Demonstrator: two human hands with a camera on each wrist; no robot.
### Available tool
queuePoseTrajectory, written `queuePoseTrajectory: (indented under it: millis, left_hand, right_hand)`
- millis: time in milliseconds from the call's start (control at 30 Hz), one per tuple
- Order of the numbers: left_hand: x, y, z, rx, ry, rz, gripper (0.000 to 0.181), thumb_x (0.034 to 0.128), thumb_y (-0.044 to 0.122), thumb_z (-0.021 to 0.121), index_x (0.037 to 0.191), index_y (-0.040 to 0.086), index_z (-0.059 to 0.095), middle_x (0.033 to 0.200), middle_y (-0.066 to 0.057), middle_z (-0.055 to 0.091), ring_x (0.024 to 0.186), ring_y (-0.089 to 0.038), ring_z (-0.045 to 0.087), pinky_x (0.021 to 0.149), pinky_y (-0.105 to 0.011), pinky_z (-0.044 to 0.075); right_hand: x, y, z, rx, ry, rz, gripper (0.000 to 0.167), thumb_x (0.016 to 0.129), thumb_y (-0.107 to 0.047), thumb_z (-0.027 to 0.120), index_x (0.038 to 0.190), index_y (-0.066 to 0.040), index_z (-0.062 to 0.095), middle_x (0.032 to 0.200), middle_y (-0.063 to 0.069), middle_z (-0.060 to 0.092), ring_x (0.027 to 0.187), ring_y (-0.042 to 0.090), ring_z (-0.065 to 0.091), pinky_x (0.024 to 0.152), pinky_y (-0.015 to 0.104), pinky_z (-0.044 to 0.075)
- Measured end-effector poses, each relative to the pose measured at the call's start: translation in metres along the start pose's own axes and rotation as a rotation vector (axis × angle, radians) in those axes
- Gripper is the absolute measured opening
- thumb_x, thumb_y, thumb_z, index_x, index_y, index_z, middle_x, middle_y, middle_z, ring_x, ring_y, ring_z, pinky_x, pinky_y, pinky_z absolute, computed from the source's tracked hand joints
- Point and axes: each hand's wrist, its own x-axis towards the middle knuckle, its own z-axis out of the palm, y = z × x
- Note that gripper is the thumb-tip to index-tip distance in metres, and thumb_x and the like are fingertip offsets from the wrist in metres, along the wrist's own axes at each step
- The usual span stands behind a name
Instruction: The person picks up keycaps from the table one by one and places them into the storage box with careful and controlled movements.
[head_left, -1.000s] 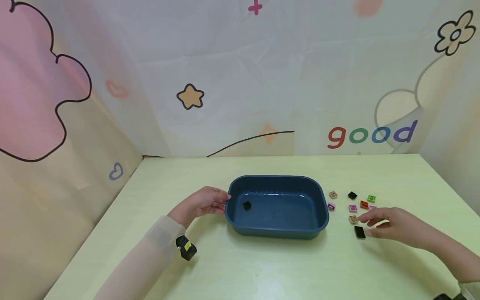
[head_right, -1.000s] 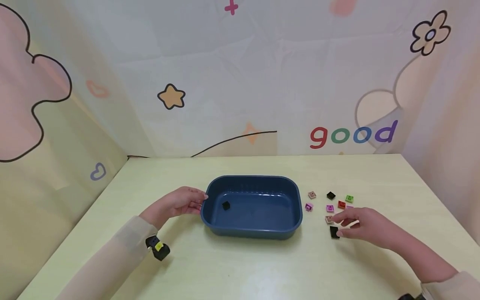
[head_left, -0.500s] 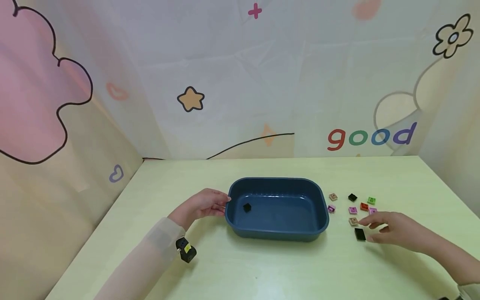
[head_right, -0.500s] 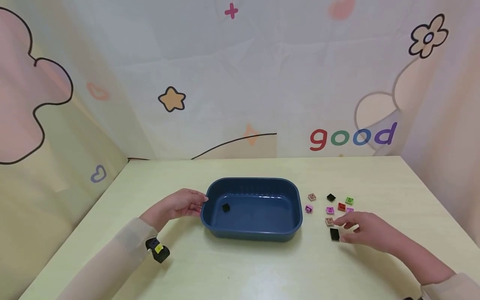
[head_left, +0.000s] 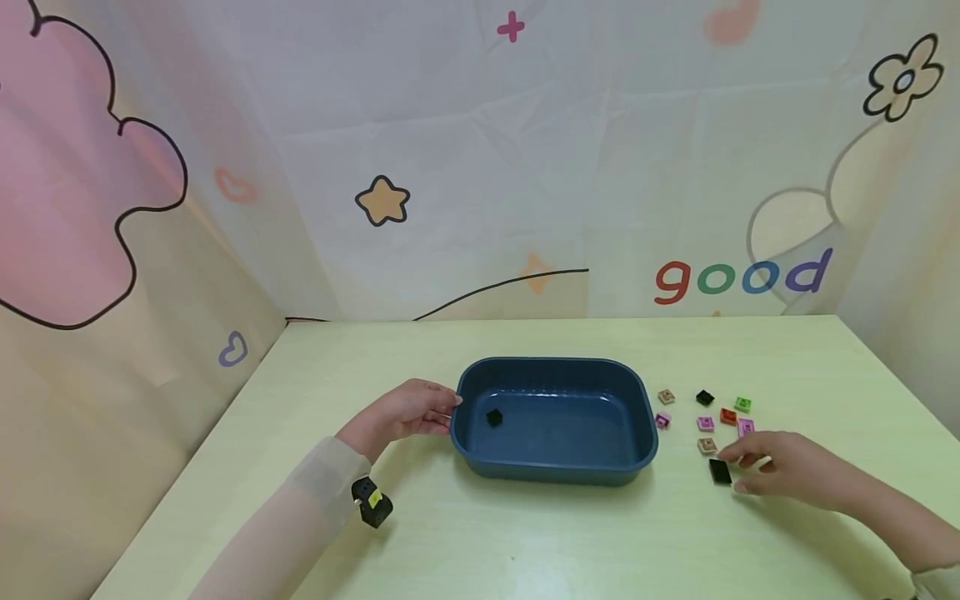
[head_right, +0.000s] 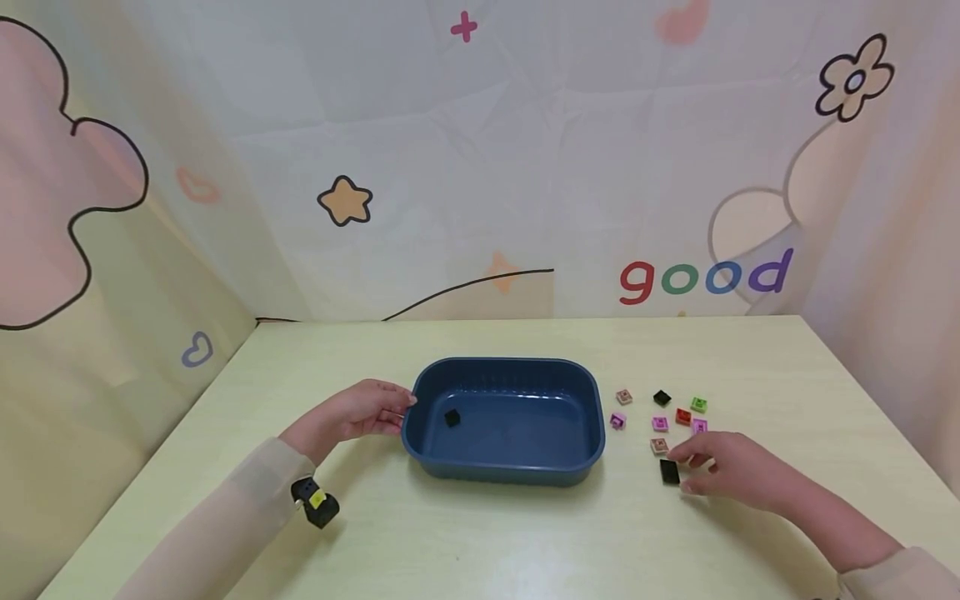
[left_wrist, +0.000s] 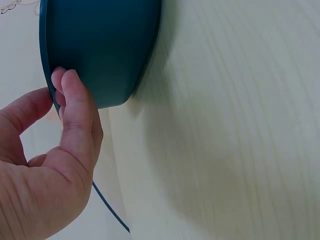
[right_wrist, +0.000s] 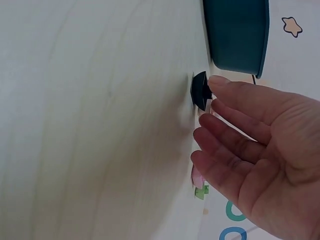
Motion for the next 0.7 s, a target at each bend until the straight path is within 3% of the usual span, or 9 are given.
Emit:
queuePoseTrajectory:
  millis: [700]
  left_hand:
    - [0.0000,0.0001,-0.0004,-0.007,-0.010,-0.004,0.034,0.1031,0.013,0.057,0.129,-0.011,0.059,0.077,0.002,0.066,0.067,-0.007,0.065,0.067,-0.017,0.059]
  right_hand:
    - [0.0053,-0.0040,0.0050,-0.012,0.018,0.006,0.034,0.086,-0.012,0.080,0.113,0.005,0.072,0.098,0.001,0.071,0.080,-0.009,0.050,0.072,0.018,0.054]
